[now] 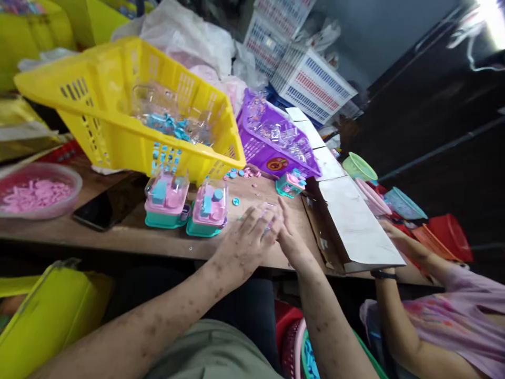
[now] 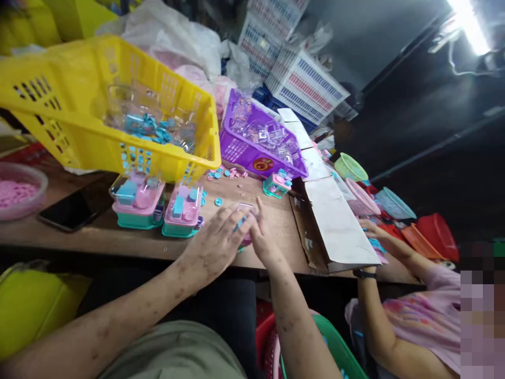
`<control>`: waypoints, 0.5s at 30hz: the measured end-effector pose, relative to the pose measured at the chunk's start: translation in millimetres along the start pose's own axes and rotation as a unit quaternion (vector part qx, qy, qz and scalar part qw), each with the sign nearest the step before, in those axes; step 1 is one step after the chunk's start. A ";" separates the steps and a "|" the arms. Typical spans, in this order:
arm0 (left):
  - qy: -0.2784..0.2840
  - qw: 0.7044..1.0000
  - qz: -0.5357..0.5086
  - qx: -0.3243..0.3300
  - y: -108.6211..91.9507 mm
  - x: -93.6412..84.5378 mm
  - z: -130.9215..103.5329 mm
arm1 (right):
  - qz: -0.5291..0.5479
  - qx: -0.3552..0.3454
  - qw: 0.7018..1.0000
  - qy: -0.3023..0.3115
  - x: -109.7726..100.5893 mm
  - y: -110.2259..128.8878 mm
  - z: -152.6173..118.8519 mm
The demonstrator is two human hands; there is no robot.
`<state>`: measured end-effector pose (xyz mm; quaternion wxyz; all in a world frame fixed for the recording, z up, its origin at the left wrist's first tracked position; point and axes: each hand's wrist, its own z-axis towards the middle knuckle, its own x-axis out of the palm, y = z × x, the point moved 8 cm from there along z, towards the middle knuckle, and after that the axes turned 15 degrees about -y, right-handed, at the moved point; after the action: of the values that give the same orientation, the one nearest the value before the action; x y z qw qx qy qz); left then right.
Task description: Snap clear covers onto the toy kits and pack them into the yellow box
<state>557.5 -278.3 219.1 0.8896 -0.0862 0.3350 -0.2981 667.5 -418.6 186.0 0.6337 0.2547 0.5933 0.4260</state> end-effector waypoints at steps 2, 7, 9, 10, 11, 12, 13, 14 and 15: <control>0.036 0.997 0.074 0.005 3.0 -11.8 10.6 | 0.001 -0.048 0.999 -0.017 22.5 17.4 5.8; 0.058 0.983 0.172 0.021 18.9 -36.3 37.3 | -0.029 -0.056 0.996 -0.059 43.0 26.4 39.0; 0.056 0.976 0.205 0.039 26.3 -44.1 41.5 | -0.069 -0.014 0.992 -0.109 18.5 14.7 67.5; 0.055 0.972 0.221 0.048 30.0 -46.6 42.5 | -0.086 0.008 0.985 -0.150 -1.1 8.0 84.0; 0.055 0.969 0.232 0.058 33.0 -47.4 43.4 | -0.101 0.031 0.975 -0.196 -22.8 1.2 100.7; 0.058 0.968 0.236 0.068 35.1 -46.4 44.2 | -0.114 0.056 0.962 -0.240 -44.0 -6.0 116.8; 0.063 0.967 0.235 0.074 36.6 -43.9 45.2 | -0.127 0.084 0.948 -0.279 -62.5 -13.7 131.5; 0.069 0.967 0.231 0.076 37.6 -40.4 46.4 | -0.139 0.113 0.934 -0.308 -76.6 -21.3 144.5; 0.078 0.968 0.226 0.074 38.1 -36.4 47.5 | -0.147 0.139 0.924 -0.325 -85.6 -28.1 156.1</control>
<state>584.5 -228.3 261.6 0.9091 0.0810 0.3909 -0.1187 831.2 -476.4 234.5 0.8056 0.3746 0.4388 0.1347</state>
